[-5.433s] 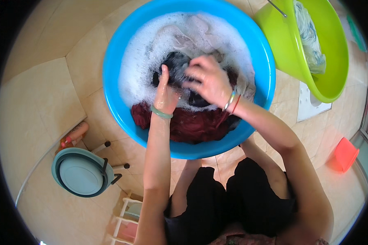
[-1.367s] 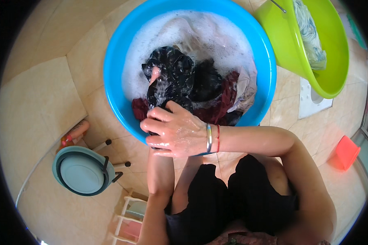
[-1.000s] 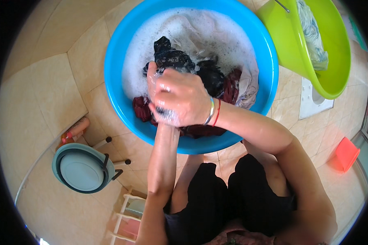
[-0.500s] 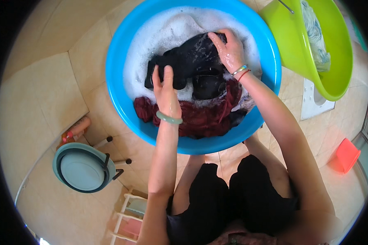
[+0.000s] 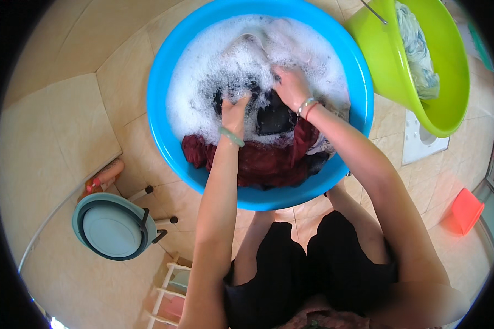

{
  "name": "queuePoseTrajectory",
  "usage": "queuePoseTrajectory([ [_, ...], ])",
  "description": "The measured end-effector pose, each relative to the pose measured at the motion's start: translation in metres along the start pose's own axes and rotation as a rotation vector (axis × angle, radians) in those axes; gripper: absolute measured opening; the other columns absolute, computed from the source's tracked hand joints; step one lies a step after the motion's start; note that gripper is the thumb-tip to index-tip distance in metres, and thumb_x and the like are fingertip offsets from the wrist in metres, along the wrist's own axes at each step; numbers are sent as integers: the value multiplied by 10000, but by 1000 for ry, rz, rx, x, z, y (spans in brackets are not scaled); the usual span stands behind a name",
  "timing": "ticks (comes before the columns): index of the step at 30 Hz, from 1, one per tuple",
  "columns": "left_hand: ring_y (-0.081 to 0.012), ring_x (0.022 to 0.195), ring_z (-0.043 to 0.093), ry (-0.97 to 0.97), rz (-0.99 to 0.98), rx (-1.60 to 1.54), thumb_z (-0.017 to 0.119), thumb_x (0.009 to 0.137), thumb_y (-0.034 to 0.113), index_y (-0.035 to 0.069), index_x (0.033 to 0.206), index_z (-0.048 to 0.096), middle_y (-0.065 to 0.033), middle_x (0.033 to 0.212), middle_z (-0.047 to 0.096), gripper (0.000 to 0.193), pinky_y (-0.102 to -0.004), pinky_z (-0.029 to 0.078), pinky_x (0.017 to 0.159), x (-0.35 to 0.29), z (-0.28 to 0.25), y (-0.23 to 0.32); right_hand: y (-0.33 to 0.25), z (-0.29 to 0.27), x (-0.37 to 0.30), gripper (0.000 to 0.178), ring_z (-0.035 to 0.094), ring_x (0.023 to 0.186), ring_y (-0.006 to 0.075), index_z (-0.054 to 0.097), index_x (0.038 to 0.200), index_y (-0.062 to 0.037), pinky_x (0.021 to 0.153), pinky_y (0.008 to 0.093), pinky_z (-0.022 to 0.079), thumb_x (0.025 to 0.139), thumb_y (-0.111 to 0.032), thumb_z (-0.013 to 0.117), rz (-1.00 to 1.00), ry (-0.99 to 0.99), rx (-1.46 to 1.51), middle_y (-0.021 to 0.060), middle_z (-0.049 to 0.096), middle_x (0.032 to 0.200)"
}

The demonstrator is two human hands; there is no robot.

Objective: The person hand washes clothes in a blue basin filled with soapy water. They scrub and rinse a light-colored garment, then transfer it to a green bucket. Next, they wash a dark garment in the same basin, scrubbing and wringing it before the clip ends.

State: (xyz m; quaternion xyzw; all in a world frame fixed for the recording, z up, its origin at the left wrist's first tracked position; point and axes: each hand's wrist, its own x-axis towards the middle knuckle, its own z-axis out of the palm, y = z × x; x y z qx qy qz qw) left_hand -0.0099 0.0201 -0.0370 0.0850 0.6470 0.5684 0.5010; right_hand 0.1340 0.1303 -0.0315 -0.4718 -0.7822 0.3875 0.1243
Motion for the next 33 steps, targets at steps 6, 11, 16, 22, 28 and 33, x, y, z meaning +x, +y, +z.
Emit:
queuePoseTrajectory([
  [6,-219,1051,626,-565,-414,-687,460,1007,486,68,1268,588,-110,1154,658,509,-388,498,955,-24,-1,50,-103,-29,-68,68,536,875,232,652,774,-173,726,376,470,713,-197,670,-712,48,160,25,543,890],
  [11,-252,1091,631,-349,-601,-736,527,971,479,49,1282,593,-119,1215,656,535,-405,496,986,-39,-21,70,-151,-37,-101,128,520,921,181,612,761,-183,709,337,398,695,-274,673,-927,-102,85,-12,538,932],
  [16,-245,1098,620,-238,-555,-763,515,977,448,52,1281,582,-102,1226,642,504,-398,486,989,-58,-21,65,-164,-37,-82,185,512,884,180,592,739,-203,660,350,377,649,-311,712,-821,131,92,-27,505,894],
  [22,-237,1108,606,-18,-252,-630,501,984,411,56,1279,569,-82,1240,626,467,-390,473,992,-65,6,63,-150,-39,-56,206,517,763,186,571,663,-170,564,318,432,634,-270,748,-776,245,212,-14,489,779],
  [28,-229,1117,592,237,-72,-501,486,991,374,60,1278,556,-62,1253,609,431,-381,461,996,-88,44,90,-99,-34,-10,204,635,784,275,635,734,-120,616,400,524,781,-306,703,-303,208,119,80,619,797],
  [33,-191,1162,543,66,-18,-497,537,1006,328,14,1283,540,-62,1277,575,419,-366,414,1022,-88,44,80,-17,-28,-5,290,621,674,276,685,836,-80,637,389,495,871,-368,668,-5,238,169,112,648,734],
])
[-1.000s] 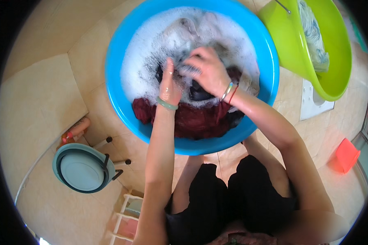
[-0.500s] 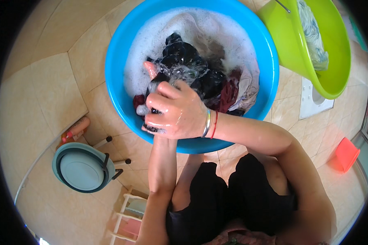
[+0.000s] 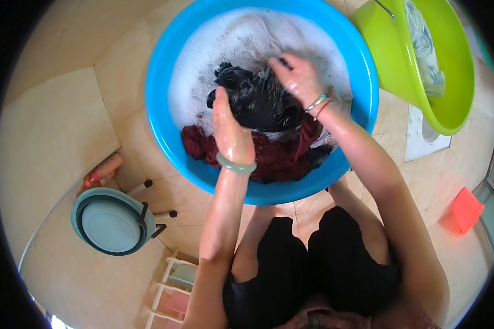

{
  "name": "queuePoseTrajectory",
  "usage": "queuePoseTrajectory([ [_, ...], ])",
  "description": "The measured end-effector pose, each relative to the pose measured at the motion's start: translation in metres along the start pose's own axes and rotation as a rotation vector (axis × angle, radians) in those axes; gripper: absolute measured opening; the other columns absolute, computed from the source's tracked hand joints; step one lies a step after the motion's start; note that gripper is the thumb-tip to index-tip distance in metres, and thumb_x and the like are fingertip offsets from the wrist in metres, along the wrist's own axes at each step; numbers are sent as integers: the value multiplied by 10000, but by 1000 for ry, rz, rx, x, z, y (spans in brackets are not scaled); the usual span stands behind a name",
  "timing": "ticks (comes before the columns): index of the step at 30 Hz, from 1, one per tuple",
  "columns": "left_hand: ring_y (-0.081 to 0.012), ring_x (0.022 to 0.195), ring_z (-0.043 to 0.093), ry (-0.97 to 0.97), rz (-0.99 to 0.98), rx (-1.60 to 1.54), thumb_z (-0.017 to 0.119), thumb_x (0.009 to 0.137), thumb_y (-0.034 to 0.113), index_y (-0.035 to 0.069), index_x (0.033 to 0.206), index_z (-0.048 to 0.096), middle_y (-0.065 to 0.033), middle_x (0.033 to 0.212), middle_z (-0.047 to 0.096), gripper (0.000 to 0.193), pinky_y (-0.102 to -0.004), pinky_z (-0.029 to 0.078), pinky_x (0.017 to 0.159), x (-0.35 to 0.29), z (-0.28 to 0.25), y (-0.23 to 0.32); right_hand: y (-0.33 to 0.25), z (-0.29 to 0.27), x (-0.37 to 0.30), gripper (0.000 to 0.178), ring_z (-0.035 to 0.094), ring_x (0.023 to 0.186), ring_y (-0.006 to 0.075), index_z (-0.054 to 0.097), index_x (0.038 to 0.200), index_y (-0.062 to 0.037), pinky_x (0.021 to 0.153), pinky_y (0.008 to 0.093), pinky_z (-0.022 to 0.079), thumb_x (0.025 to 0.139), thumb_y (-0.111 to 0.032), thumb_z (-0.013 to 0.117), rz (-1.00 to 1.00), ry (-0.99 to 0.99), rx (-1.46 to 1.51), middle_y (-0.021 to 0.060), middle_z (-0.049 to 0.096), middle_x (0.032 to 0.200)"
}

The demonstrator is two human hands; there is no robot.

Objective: The person hand washes clothes in a blue basin filled with soapy water. They scrub and rinse a light-colored garment, then transfer it to a green bucket. Next, they wash a dark garment in the same basin, scrubbing and wringing it before the clip ends.

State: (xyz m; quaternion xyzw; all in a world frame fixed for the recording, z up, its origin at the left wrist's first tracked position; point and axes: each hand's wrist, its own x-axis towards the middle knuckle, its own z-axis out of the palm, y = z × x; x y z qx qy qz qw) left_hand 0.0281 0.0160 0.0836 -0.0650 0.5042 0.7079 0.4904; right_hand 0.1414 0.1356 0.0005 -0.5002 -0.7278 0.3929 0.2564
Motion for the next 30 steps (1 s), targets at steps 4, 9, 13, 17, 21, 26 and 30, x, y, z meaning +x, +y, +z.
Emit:
queuePoseTrajectory([
  [4,-155,1096,555,-19,121,326,655,935,121,45,1364,480,-79,1200,595,470,-297,444,940,-1,-36,19,0,-58,8,200,515,755,23,738,925,-13,685,185,416,891,-211,732,279,129,749,-74,639,820],
  [9,-107,917,612,35,336,1045,715,878,45,-18,1162,661,-60,995,693,297,-234,480,839,5,-79,56,-5,-88,13,184,585,889,82,692,1046,9,821,226,456,924,-129,681,299,283,955,5,674,983],
  [13,-104,932,609,87,539,904,697,894,40,-10,1059,693,-62,1002,701,173,-237,482,856,-13,-62,68,0,-75,8,439,635,980,246,614,1195,-64,871,337,492,821,-236,768,-21,190,40,105,670,1057],
  [17,-79,907,593,134,592,975,691,887,6,-8,1026,692,-54,986,696,140,-232,479,841,-49,-21,83,-30,-73,-2,447,573,1111,312,633,1158,-86,976,408,414,811,-346,744,-332,-6,-154,105,618,1207],
  [21,-136,1036,603,-94,616,674,616,920,-30,-1,1114,667,-84,1108,675,203,-246,461,910,-62,-6,88,-51,-52,-15,408,580,1107,269,652,1122,-98,1035,457,334,839,-387,705,-430,-70,-268,76,630,1193],
  [26,-126,1309,452,-198,179,363,437,868,-64,-1,1434,419,-72,1534,373,570,-184,475,745,-59,17,82,-54,-43,-30,205,629,932,237,688,938,-65,957,389,404,835,-238,728,-406,-226,28,68,685,963],
  [30,-166,1261,480,-159,358,503,428,840,-86,36,1394,491,-93,1468,463,570,-271,400,922,-21,-19,79,-58,-61,-19,184,497,744,24,673,913,-3,675,186,421,938,-184,656,196,-52,619,-54,605,794],
])
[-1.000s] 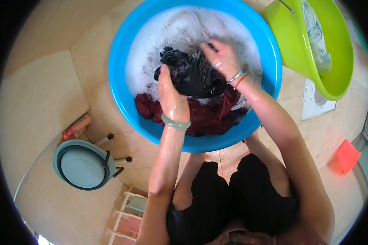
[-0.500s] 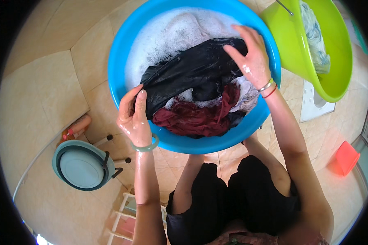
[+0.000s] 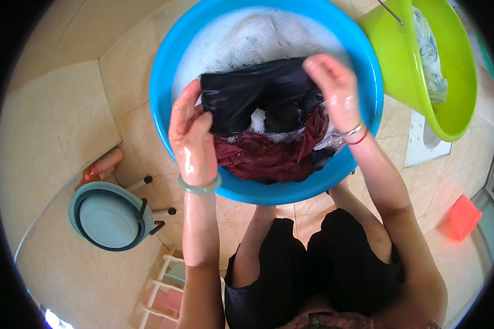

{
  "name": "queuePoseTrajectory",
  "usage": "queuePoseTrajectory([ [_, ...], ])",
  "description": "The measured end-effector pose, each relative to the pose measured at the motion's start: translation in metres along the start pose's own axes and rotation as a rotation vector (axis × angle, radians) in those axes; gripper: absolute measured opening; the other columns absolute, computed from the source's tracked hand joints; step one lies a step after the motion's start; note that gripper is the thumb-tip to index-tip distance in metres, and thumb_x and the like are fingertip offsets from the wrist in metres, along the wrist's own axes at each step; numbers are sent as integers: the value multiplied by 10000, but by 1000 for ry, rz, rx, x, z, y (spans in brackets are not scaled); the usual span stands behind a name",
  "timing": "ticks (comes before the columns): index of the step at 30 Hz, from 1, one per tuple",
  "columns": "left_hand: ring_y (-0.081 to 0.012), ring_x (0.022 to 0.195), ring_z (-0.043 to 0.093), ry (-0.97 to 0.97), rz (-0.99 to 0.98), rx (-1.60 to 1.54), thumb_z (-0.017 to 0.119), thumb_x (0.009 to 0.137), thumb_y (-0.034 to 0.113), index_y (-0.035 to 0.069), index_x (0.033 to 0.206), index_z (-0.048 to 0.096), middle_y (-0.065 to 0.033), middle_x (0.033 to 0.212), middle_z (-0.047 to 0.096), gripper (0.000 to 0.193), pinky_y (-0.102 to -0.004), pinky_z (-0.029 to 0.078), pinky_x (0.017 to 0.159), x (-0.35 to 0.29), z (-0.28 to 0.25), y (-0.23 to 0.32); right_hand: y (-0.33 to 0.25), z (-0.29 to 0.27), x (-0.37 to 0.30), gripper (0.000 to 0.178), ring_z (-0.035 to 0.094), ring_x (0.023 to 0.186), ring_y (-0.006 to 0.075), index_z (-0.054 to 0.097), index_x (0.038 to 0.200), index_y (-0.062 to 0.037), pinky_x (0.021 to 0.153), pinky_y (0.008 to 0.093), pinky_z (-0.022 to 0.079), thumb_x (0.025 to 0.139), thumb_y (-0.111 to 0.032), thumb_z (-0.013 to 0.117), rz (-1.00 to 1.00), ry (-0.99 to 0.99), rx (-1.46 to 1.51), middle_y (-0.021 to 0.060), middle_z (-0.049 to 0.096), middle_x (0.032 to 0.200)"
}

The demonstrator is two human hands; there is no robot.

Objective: The person hand washes clothes in a blue basin filled with soapy water. They scrub and rinse a light-colored garment, then transfer it to a green bucket. Next, they wash a dark garment in the same basin, scrubbing and wringing it before the clip ends.

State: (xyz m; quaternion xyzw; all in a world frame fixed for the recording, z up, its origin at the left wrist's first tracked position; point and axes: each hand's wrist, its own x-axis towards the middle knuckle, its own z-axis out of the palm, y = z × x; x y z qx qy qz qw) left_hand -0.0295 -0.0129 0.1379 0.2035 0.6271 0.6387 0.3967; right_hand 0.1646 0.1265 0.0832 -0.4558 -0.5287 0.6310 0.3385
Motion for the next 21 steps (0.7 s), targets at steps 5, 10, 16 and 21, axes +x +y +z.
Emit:
queuePoseTrajectory([
  [5,-188,1151,541,31,-62,280,641,805,-41,77,1250,617,-103,1284,601,461,-310,410,928,17,-7,-6,-32,-12,18,148,543,783,36,683,976,13,728,185,441,929,-127,664,-189,34,35,-38,638,847],
  [10,-281,1066,558,-203,480,1233,778,725,45,64,1155,656,-61,1214,642,448,-375,421,953,20,-2,-11,-50,-14,17,176,581,870,58,693,1043,-13,814,199,454,889,-97,703,-117,-278,27,-7,662,957],
  [16,-326,1402,360,-184,160,-257,467,905,184,-99,1301,500,-222,1421,482,488,-472,256,1173,21,-17,-2,30,-40,38,369,579,1122,209,651,1076,-47,951,336,457,747,-163,772,-408,-268,-619,65,642,1144],
  [21,-265,1291,467,-87,-187,-792,462,963,547,14,1387,473,-152,1381,522,681,-396,338,1109,37,8,-32,-10,24,3,515,643,1070,287,515,1284,-72,955,323,494,780,37,521,-420,-219,-283,139,622,1186],
])
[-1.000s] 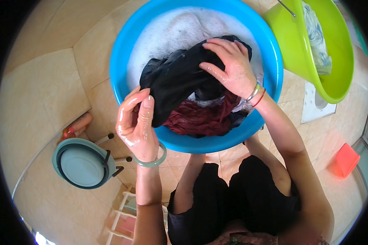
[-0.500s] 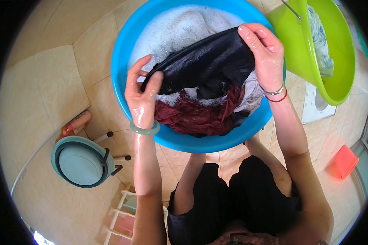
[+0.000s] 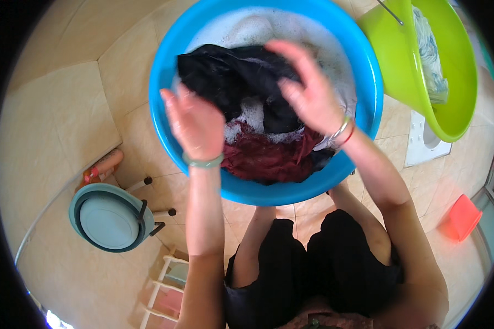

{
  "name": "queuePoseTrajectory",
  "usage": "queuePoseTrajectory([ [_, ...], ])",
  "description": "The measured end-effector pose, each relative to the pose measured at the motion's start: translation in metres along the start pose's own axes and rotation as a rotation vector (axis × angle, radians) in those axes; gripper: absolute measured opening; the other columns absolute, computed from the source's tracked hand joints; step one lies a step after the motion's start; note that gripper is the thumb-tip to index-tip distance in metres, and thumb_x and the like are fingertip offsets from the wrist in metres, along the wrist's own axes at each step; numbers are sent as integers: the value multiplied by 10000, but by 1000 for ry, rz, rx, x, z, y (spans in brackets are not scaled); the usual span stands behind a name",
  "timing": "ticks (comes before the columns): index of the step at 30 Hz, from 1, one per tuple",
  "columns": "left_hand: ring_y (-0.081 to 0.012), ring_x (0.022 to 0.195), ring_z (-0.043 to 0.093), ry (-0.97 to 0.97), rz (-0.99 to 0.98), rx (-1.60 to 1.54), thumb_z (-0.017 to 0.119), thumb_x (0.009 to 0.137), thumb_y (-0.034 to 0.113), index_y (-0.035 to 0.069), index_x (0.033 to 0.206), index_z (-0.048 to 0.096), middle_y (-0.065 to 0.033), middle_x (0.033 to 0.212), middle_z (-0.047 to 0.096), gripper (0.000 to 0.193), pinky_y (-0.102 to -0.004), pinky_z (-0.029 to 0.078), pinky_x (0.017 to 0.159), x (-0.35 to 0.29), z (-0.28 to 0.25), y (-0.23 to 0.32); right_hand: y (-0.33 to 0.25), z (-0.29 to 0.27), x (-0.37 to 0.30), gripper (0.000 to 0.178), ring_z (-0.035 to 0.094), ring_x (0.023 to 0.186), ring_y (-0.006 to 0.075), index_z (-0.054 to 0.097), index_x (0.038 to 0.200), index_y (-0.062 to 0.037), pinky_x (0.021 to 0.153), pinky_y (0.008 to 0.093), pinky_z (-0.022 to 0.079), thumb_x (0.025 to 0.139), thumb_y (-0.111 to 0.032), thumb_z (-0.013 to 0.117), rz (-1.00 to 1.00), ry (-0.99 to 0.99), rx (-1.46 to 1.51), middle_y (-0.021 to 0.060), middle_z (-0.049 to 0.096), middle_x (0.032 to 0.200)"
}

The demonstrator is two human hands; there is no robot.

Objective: The person hand washes clothes in a blue basin filled with soapy water. They scrub and rinse a light-colored garment, then transfer it to a green bucket. Next, they wash a dark garment in the same basin, scrubbing and wringing it before the clip ends.

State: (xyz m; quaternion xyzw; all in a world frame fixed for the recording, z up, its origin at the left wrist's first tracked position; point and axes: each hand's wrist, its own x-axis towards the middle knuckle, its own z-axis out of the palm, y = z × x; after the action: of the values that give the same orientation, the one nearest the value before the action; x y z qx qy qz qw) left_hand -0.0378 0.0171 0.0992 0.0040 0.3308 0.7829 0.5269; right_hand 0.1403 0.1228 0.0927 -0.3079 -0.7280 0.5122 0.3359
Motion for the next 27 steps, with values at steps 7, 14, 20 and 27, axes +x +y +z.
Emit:
queuePoseTrajectory([
  [7,-137,720,570,232,-485,62,625,900,559,133,888,586,12,777,583,428,-293,499,687,12,5,-50,-39,63,-32,189,613,586,190,596,856,-127,497,318,501,790,-243,730,-357,-268,-332,17,538,690],
  [14,-192,1053,600,649,-107,378,571,942,305,30,1153,628,-60,1134,642,351,-329,472,936,-5,23,-85,52,47,13,203,630,657,362,626,807,-52,513,439,485,939,-202,594,30,-64,-447,179,623,729],
  [20,-130,932,570,86,-145,102,469,1014,257,41,1101,599,-15,1012,612,267,-286,467,856,-1,-46,-75,-4,66,-21,232,601,549,295,535,727,-80,497,406,498,897,-200,636,-264,-84,-370,90,538,626],
  [27,-173,928,631,666,-202,265,541,969,305,16,1120,629,-35,966,659,338,-309,507,834,-20,20,-78,46,58,2,165,646,582,326,607,770,-88,489,446,511,884,-200,567,-80,-141,-533,127,619,645],
])
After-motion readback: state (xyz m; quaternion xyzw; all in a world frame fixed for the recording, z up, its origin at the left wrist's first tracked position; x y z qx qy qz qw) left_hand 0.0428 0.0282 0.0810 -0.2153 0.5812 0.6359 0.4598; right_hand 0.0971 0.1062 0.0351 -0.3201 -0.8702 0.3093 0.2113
